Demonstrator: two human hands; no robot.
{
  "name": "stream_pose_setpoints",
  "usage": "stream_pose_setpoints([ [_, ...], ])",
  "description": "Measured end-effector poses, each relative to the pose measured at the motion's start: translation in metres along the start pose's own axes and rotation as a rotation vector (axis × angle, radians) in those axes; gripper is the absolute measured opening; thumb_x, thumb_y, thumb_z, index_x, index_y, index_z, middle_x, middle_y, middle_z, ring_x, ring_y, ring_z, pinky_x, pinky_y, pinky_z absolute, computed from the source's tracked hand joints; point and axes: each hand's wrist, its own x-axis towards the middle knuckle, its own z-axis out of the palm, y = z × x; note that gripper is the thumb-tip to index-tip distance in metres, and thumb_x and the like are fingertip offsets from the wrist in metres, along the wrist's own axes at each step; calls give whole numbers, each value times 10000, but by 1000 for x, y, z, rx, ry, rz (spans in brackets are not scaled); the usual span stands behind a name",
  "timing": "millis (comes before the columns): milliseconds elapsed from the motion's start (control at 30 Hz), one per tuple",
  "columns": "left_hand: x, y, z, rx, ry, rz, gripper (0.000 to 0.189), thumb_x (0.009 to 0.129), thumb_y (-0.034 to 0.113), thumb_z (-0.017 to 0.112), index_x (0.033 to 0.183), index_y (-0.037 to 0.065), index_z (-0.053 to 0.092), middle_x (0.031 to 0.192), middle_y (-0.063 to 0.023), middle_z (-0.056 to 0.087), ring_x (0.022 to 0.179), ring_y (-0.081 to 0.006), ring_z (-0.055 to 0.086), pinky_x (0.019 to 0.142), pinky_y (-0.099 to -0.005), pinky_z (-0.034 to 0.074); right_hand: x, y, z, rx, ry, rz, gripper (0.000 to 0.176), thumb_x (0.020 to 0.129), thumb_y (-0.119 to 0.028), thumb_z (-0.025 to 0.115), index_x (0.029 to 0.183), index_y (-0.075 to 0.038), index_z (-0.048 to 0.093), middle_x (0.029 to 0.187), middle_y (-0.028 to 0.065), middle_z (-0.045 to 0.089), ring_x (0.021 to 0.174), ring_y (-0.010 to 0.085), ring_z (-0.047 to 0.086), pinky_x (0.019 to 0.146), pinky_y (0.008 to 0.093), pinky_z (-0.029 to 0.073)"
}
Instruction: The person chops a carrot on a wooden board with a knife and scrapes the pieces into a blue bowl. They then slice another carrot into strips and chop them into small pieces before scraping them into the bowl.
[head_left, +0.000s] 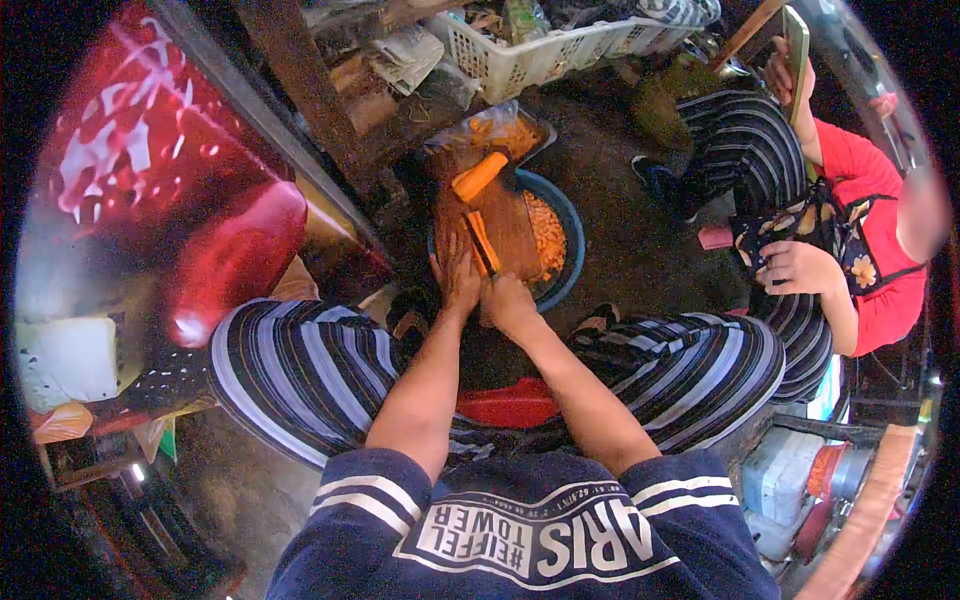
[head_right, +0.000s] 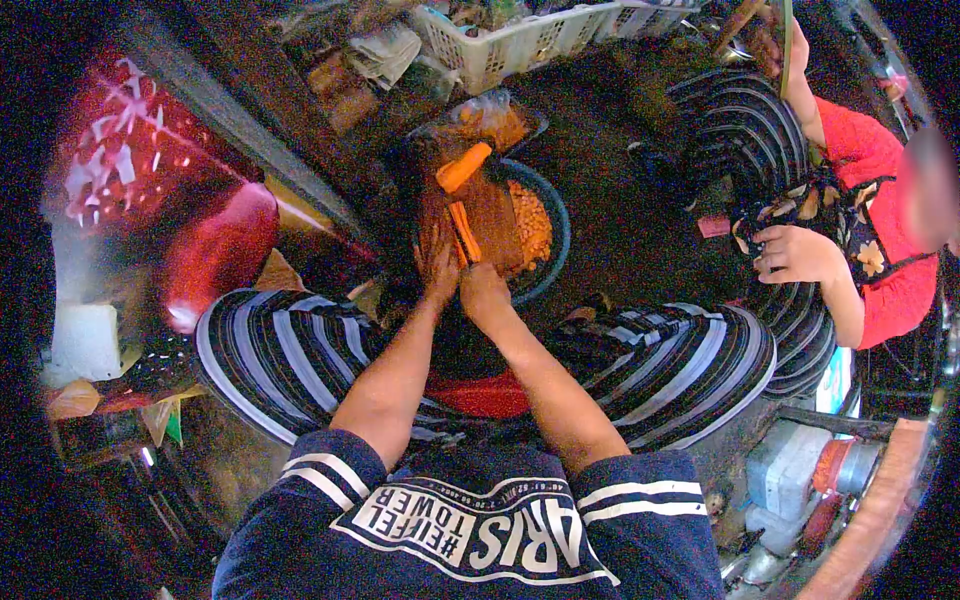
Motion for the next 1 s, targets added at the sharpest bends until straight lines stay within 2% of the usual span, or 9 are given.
stream_pose_setpoints([
  [133,0,0,3,3,20,-13,478,846,144,395,1320,86,379,1420,-98,276,1342,-225,176,1045,-553,40,-1,0,1,-95,-63,-28,498,878,-358,414,967,122,517,936,322,571,878,438,577,797,466,465],
  [267,0,5,1,16,26,9,473,853,173,420,1319,102,384,1451,-95,202,1349,-272,130,1056,-522,37,2,8,19,-91,58,-35,434,868,-305,454,959,117,503,882,307,589,833,403,606,735,450,497],
  [367,3,10,-6,37,-32,-55,430,845,177,448,1268,103,449,1442,-86,233,1345,-261,153,1051,-528,52,3,13,22,-136,78,-70,373,858,-259,477,940,105,498,867,300,595,805,384,620,692,435,514],
  [433,2,17,-13,39,-85,-60,474,855,144,391,1325,86,368,1432,-73,257,1343,-204,173,1056,-520,22,2,10,23,-132,72,-74,342,853,-234,484,928,100,495,862,298,597,794,378,624,675,426,520],
  [500,3,13,-8,49,-79,-57,470,858,145,386,1324,86,370,1435,-74,249,1343,-203,169,1057,-516,24,7,12,24,-138,-16,-15,347,839,-76,430,1119,118,365,911,267,602,822,359,626,708,412,520],
  [633,0,19,-12,50,-86,-70,465,869,148,374,1329,85,360,1446,-73,220,1347,-198,155,1059,-512,28,5,11,27,-99,2,48,381,840,-75,423,1151,129,337,913,271,602,839,371,617,715,431,512],
  [700,1,15,-9,50,-88,-61,466,872,148,373,1333,87,352,1444,-75,223,1347,-201,152,1059,-513,27,10,21,38,18,70,90,353,872,-228,434,1054,71,388,833,297,597,810,439,594,742,500,475],
  [800,0,2,3,57,-69,-22,466,874,148,376,1336,96,348,1438,-72,240,1348,-202,152,1061,-512,24,0,18,34,-55,125,-69,338,877,-244,428,1029,57,401,816,301,592,786,445,590,720,505,475],
  [1000,3,-1,2,-36,24,7,470,856,145,404,1325,127,379,1423,-25,286,1347,-188,159,1064,-510,23,-4,11,22,30,128,-32,320,886,-252,419,988,50,418,789,302,589,761,449,589,696,509,478],
])
